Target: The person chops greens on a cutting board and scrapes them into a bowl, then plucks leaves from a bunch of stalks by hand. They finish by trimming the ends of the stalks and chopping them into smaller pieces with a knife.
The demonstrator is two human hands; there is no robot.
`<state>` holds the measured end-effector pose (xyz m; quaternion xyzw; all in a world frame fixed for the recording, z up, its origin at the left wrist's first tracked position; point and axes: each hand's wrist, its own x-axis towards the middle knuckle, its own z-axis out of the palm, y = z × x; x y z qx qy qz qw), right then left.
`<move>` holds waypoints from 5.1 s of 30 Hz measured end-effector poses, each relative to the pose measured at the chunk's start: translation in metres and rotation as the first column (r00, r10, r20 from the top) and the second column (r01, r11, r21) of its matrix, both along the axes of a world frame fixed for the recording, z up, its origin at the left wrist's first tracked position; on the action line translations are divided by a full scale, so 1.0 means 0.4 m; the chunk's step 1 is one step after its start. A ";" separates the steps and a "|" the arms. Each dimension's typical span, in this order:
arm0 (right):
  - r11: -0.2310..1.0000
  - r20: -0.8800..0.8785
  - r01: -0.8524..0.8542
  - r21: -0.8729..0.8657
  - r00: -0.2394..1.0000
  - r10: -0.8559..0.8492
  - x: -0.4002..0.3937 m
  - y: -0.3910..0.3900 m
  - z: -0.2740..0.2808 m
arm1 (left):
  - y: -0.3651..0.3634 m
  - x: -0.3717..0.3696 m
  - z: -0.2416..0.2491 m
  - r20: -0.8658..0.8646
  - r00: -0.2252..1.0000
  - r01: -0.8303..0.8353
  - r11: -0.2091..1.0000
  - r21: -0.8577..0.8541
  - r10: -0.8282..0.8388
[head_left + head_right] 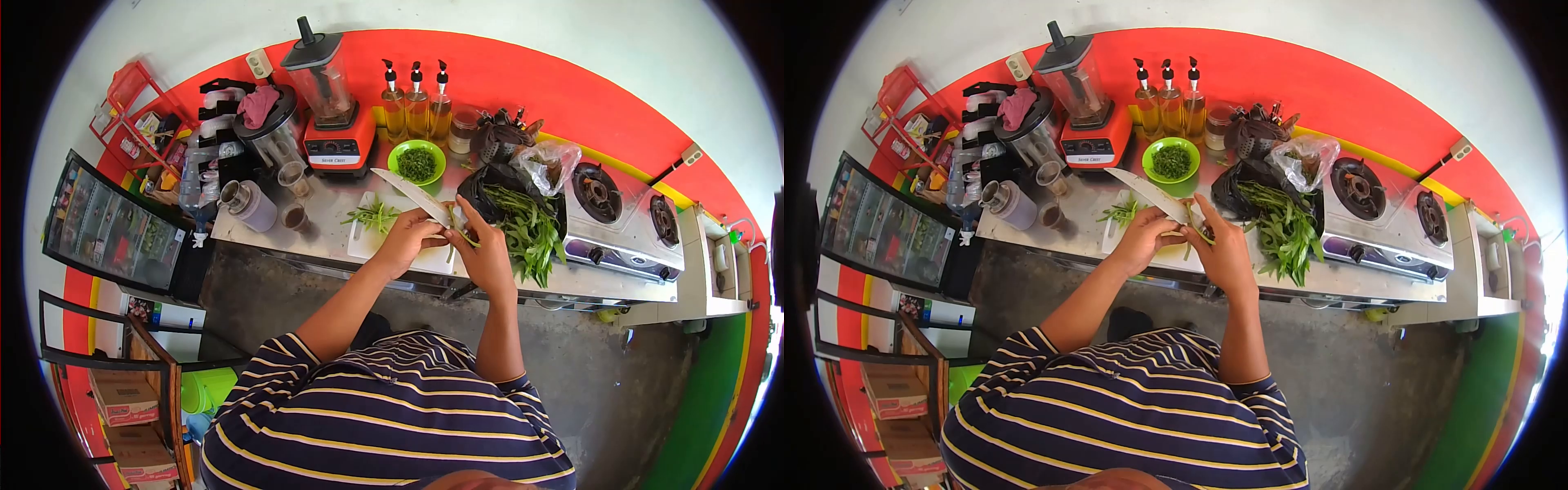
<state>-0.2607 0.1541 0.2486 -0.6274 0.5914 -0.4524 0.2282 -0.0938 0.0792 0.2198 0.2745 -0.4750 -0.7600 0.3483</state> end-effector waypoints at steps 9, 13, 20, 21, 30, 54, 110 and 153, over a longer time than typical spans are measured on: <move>0.991 -0.033 -0.119 0.064 0.992 0.121 -0.022 -0.006 -0.059 | -0.012 -0.004 -0.057 0.277 0.955 -0.102 0.994 -0.038 0.109; 0.994 -0.084 -0.094 0.062 0.992 0.099 -0.021 -0.019 -0.086 | -0.023 0.001 -0.108 0.328 0.937 -0.085 0.990 -0.110 0.117; 0.993 -0.111 -0.061 0.099 0.991 0.072 -0.021 -0.030 -0.091 | -0.010 0.028 -0.110 0.422 0.902 -0.065 0.995 -0.074 0.090; 0.989 -0.082 -0.066 0.135 0.994 0.077 -0.017 -0.034 -0.091 | -0.010 0.033 -0.112 0.415 0.905 -0.061 0.995 -0.084 0.091; 0.995 -0.097 0.054 0.082 0.994 -0.046 -0.064 -0.089 -0.191 | -0.006 0.136 -0.189 0.556 0.810 -0.098 0.977 -0.187 0.188; 0.869 0.145 0.268 0.416 0.924 -0.354 0.065 -0.057 -0.524 | -0.186 0.301 -0.453 0.803 0.398 0.009 0.873 -0.487 0.443; 0.702 -0.521 0.485 0.521 0.833 -0.189 0.196 -0.104 -0.495 | -0.229 0.087 -0.539 0.630 0.629 0.464 0.431 -0.774 0.454; 0.700 -0.602 0.448 0.556 0.798 -0.033 0.190 -0.164 -0.497 | -0.236 0.088 -0.528 0.591 0.666 0.409 0.439 -0.800 0.455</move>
